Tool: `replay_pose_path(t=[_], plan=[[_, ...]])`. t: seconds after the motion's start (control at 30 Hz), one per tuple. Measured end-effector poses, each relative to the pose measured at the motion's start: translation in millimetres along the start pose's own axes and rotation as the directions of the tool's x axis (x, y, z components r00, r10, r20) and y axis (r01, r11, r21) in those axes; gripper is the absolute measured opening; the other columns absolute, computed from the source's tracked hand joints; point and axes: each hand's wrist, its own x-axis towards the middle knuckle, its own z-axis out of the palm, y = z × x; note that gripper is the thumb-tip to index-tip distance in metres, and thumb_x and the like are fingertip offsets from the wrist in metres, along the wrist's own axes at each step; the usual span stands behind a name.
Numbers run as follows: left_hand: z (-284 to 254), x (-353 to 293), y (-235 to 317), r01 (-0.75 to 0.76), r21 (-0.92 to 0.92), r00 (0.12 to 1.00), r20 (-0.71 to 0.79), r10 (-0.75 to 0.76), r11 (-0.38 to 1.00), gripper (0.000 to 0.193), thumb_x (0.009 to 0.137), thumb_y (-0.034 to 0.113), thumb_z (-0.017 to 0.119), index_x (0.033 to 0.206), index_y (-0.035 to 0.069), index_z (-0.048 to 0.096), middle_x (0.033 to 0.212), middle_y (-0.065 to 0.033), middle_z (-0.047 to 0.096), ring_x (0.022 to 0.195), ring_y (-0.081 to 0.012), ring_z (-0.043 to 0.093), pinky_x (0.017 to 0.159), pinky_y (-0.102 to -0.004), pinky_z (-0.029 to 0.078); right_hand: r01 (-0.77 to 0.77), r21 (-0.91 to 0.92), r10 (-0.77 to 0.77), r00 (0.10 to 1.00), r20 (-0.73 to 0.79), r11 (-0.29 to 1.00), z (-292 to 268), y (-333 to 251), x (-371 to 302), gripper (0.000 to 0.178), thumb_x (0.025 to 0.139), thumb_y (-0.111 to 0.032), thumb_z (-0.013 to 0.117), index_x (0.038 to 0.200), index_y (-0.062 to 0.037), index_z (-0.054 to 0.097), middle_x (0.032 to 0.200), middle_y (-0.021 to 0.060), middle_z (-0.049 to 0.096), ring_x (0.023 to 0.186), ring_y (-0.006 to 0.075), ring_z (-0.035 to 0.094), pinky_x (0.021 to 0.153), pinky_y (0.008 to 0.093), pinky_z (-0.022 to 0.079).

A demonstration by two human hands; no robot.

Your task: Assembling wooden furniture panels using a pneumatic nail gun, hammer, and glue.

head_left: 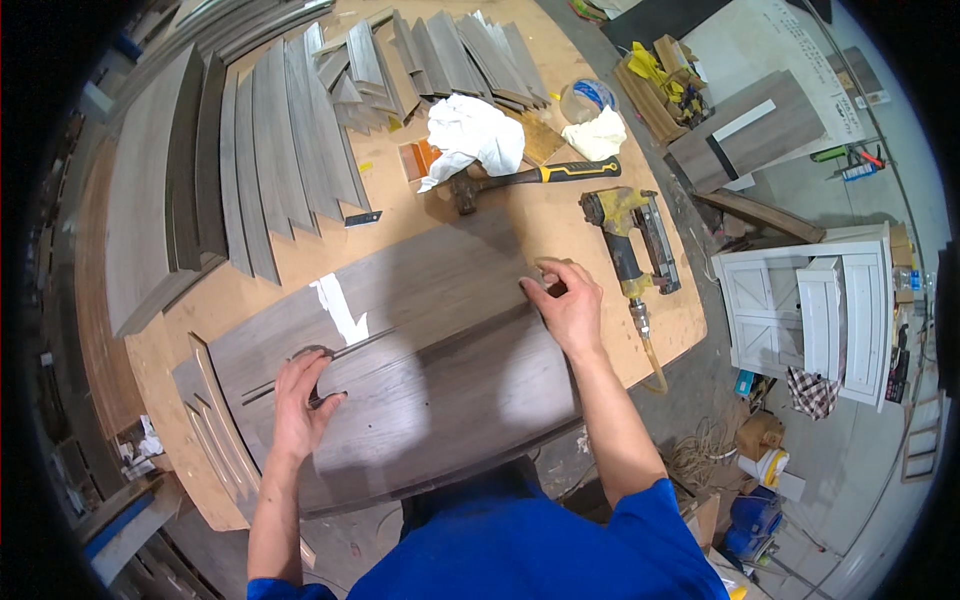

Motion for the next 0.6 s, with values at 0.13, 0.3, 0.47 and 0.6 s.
replay_pose_path(t=[0.13,0.3,0.47,0.6], plan=[[-2,3,0,0.06,-0.09,0.998,0.006,-0.06,0.994,0.054,0.069,0.007,0.082,0.119,0.002,0.062,0.115,-0.0141,0.059,0.108,-0.0329,0.055,0.096,-0.0413,0.042,0.005,-0.009,-0.005,1.0,-0.003,1.0,2,-4,-1,0.031,0.075,-0.017,0.082,0.103,-0.0048,0.073,0.087,0.0088,0.068,0.079,0.0206,0.065,0.074,0.031,0.052],[-13,15,5,0.066,-0.043,0.996,0.063,-0.063,0.997,0.053,0.069,0.004,0.081,0.118,0.001,0.062,0.108,-0.0131,0.058,0.103,-0.0327,0.055,0.092,-0.0397,0.044,-0.043,0.131,0.04,0.999,0.022,0.99,2,5,-1,0.029,0.076,-0.018,0.081,0.1,-0.0054,0.073,0.09,0.0089,0.069,0.08,0.02,0.068,0.073,0.0307,0.053],[-23,14,3,0.096,-0.001,0.989,0.117,-0.095,0.995,0.052,0.067,0.006,0.081,0.116,0.003,0.063,0.107,-0.0133,0.06,0.104,-0.0347,0.055,0.091,-0.043,0.044,-0.114,0.161,0.093,0.986,0.135,0.98,6,7,0,0.027,0.08,-0.017,0.078,0.104,-0.0051,0.072,0.088,0.0089,0.07,0.081,0.0172,0.067,0.074,0.0296,0.053],[-9,5,-15,-0.038,0.053,0.999,-0.008,0.039,0.998,0.048,0.073,0.013,0.079,0.117,0.005,0.063,0.112,-0.0123,0.06,0.107,-0.0343,0.056,0.093,-0.0408,0.046,-0.36,0.213,0.29,0.909,0.298,0.909,-2,-1,6,0.025,0.088,-0.016,0.073,0.106,0.0017,0.069,0.083,0.0012,0.065,0.077,0.0084,0.057,0.07,0.0235,0.047]])
